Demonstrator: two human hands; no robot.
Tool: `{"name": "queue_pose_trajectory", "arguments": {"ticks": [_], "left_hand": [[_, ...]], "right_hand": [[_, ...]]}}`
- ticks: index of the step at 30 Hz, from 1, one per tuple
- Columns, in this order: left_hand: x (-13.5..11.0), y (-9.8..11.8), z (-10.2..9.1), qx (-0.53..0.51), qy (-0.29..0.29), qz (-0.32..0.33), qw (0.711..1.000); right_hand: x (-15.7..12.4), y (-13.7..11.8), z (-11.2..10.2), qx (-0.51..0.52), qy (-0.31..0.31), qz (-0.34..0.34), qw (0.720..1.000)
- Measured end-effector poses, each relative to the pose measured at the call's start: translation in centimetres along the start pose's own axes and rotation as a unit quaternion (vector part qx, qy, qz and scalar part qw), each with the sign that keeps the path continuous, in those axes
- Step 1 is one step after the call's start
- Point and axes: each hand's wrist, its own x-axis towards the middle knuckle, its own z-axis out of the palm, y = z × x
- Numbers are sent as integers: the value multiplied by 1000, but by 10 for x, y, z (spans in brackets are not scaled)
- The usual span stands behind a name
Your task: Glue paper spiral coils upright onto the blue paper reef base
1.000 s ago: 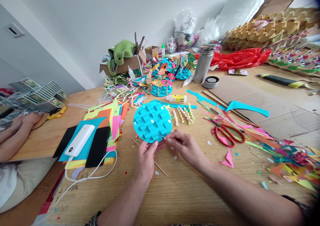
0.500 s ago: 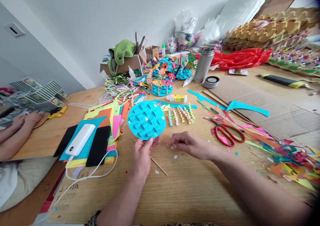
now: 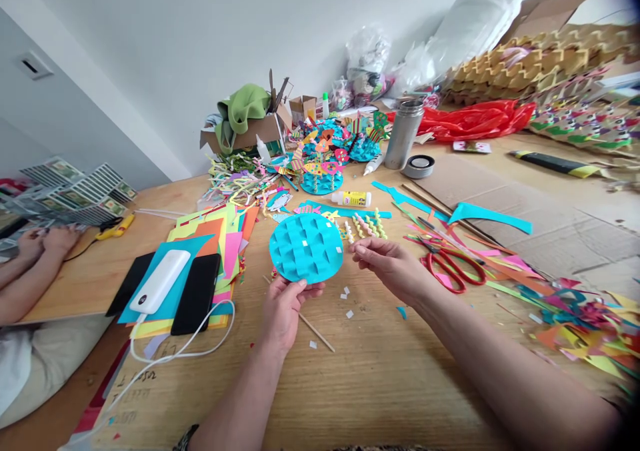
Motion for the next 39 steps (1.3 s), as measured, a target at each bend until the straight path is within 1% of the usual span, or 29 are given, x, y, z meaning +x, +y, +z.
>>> {"name": "queue_pose_trajectory", "arguments": {"ticks": [4, 7, 10, 12, 15, 17, 19, 22, 27, 29, 32, 34, 36, 39], "left_hand": [[-1, 1, -2, 19, -34, -25, 999], [0, 1, -4, 10, -38, -29, 999], [0, 3, -3, -39, -41, -23, 998], [-2, 3, -1, -66, -60, -24, 996], [-6, -1, 6, -38, -91, -28, 995], [-7, -7, 10, -1, -85, -38, 996], [-8, -11, 11, 10, -61, -36, 997], [-7, -15, 10, 3, -35, -27, 999], [-2, -13, 7, -26, -5, -13, 1000], [-1, -12, 6, -28, 2, -6, 1000], [-1, -11, 6, -23, 2, -1, 1000], [-2, -10, 6, -17, -9, 0, 1000], [-3, -10, 7, -10, -19, 1, 1000], [-3, -10, 8, -3, -21, 1, 1000]], "right_hand": [[2, -1, -2, 48, 4, 33, 998], [2, 0, -1, 54, -11, 45, 997], [1, 3, 3, 66, 0, 30, 997], [-2, 6, 8, 79, 19, 15, 997], [-8, 10, 20, 90, 30, -2, 995], [-13, 12, 28, 85, 20, -15, 996], [-18, 13, 34, 66, 8, -32, 997], [-21, 16, 36, 8, 0, -57, 998], [-20, 19, 34, -111, 25, -109, 987], [-20, 19, 34, -140, 19, -111, 984], [-21, 18, 36, -150, -25, -92, 984], [-24, 17, 39, -158, -46, -86, 983], [-27, 16, 41, -181, -51, -91, 978], [-30, 14, 43, -218, -48, -105, 969]]}}
